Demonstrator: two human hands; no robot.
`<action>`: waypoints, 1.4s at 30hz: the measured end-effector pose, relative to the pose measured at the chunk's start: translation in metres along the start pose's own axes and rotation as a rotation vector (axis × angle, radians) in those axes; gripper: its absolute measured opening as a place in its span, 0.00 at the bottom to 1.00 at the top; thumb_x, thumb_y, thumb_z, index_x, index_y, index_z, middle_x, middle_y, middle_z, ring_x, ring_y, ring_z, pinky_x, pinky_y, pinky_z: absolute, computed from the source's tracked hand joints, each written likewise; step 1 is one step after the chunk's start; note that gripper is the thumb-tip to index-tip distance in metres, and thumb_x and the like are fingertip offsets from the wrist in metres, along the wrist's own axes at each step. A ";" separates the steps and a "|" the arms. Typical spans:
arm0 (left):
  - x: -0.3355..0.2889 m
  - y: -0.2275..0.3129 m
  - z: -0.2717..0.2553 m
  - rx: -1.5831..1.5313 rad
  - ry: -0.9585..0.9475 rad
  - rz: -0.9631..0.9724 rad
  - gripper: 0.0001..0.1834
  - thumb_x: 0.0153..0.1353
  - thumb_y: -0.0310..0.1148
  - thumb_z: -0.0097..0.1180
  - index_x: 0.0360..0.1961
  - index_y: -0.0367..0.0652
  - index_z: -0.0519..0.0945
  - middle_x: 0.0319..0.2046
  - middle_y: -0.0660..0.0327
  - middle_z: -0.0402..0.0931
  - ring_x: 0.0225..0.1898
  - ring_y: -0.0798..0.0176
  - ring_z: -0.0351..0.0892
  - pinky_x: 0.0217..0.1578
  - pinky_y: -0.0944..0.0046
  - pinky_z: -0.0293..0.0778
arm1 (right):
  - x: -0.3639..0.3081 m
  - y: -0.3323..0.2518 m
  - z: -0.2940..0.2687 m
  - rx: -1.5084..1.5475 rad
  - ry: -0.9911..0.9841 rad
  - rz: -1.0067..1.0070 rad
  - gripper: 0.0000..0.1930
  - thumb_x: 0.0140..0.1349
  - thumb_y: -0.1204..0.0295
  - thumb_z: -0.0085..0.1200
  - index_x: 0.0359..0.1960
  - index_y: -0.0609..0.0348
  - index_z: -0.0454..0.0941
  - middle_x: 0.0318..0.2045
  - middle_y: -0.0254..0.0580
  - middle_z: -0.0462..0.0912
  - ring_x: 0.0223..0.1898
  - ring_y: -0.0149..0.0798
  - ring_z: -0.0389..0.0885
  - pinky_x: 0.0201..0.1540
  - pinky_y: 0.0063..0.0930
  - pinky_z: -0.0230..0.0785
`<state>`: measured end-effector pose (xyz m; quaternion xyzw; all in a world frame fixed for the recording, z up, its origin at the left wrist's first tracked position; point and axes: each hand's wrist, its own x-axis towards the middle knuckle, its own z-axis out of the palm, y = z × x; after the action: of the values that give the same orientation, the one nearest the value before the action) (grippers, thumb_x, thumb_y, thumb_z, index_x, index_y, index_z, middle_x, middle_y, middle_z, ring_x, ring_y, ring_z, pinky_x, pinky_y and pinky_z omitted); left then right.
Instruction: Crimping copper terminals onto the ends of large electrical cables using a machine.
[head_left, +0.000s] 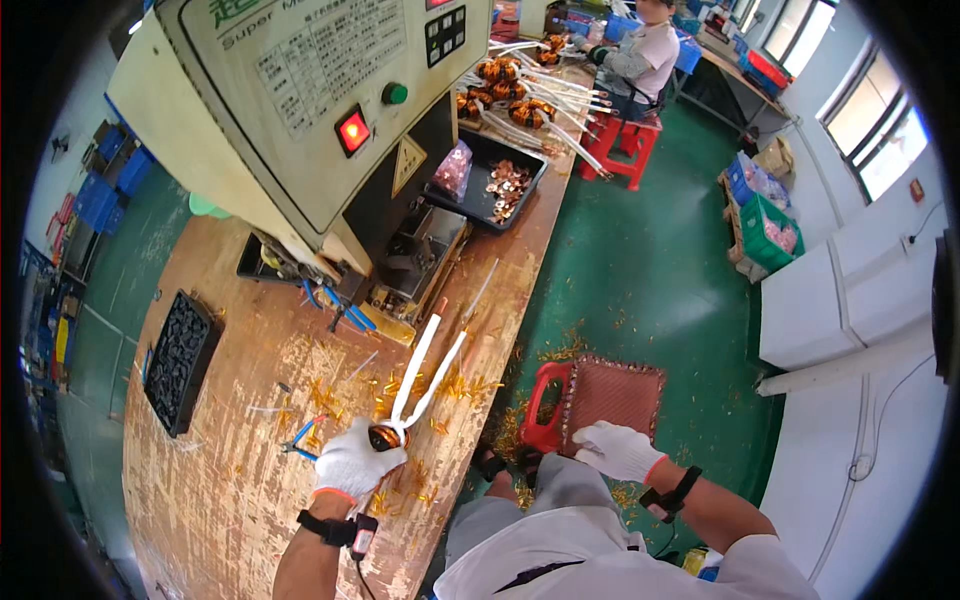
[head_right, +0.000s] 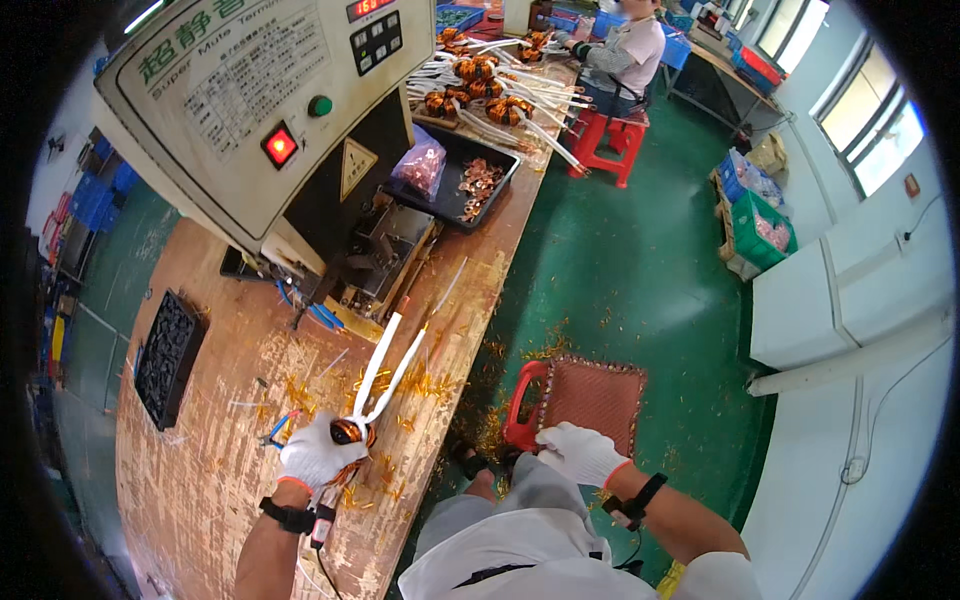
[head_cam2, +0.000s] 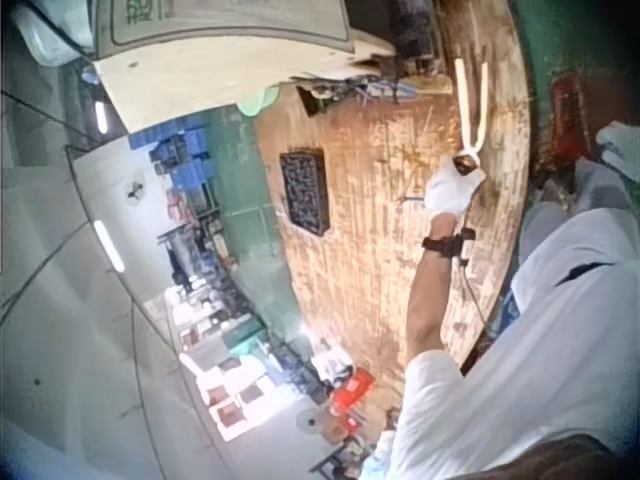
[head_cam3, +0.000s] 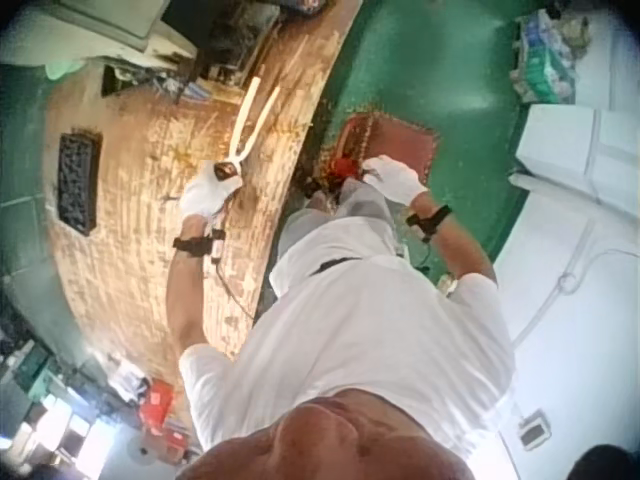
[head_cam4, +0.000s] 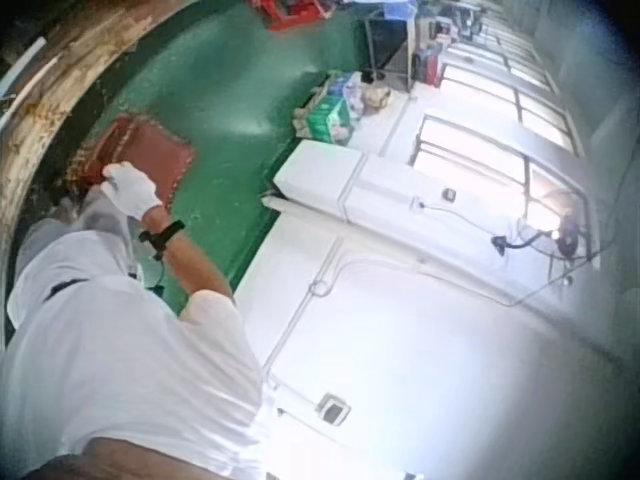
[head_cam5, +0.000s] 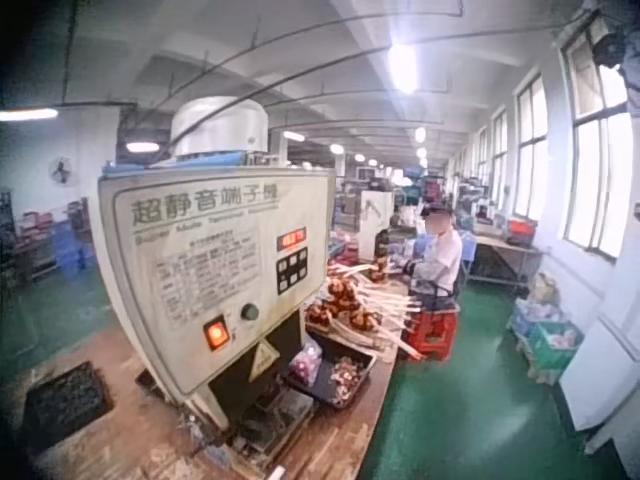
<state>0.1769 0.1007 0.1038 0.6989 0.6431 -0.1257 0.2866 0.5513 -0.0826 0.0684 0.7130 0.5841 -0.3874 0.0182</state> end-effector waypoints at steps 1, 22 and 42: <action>0.013 -0.005 0.006 0.025 0.035 0.044 0.41 0.44 0.59 0.75 0.52 0.39 0.81 0.40 0.42 0.86 0.42 0.41 0.87 0.44 0.48 0.82 | 0.005 0.005 0.002 -0.007 0.011 0.007 0.18 0.69 0.53 0.53 0.55 0.43 0.81 0.48 0.47 0.83 0.49 0.57 0.85 0.50 0.50 0.78; 0.077 0.034 0.029 -0.063 0.425 0.330 0.28 0.59 0.52 0.65 0.49 0.41 0.77 0.35 0.47 0.84 0.37 0.43 0.86 0.41 0.45 0.80 | 0.082 -0.053 -0.105 -0.005 0.232 -0.249 0.19 0.70 0.56 0.56 0.56 0.52 0.81 0.47 0.48 0.84 0.49 0.54 0.85 0.50 0.44 0.78; 0.062 0.068 0.035 -0.278 0.663 0.084 0.17 0.62 0.39 0.62 0.50 0.46 0.82 0.39 0.52 0.83 0.40 0.43 0.84 0.42 0.48 0.81 | 0.325 -0.039 -0.232 -0.516 -0.138 -0.804 0.21 0.70 0.59 0.56 0.60 0.51 0.77 0.51 0.47 0.82 0.50 0.54 0.84 0.52 0.45 0.77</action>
<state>0.2578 0.1316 0.0585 0.6817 0.6829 0.2082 0.1599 0.6467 0.3071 0.0606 0.3754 0.8879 -0.2528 0.0820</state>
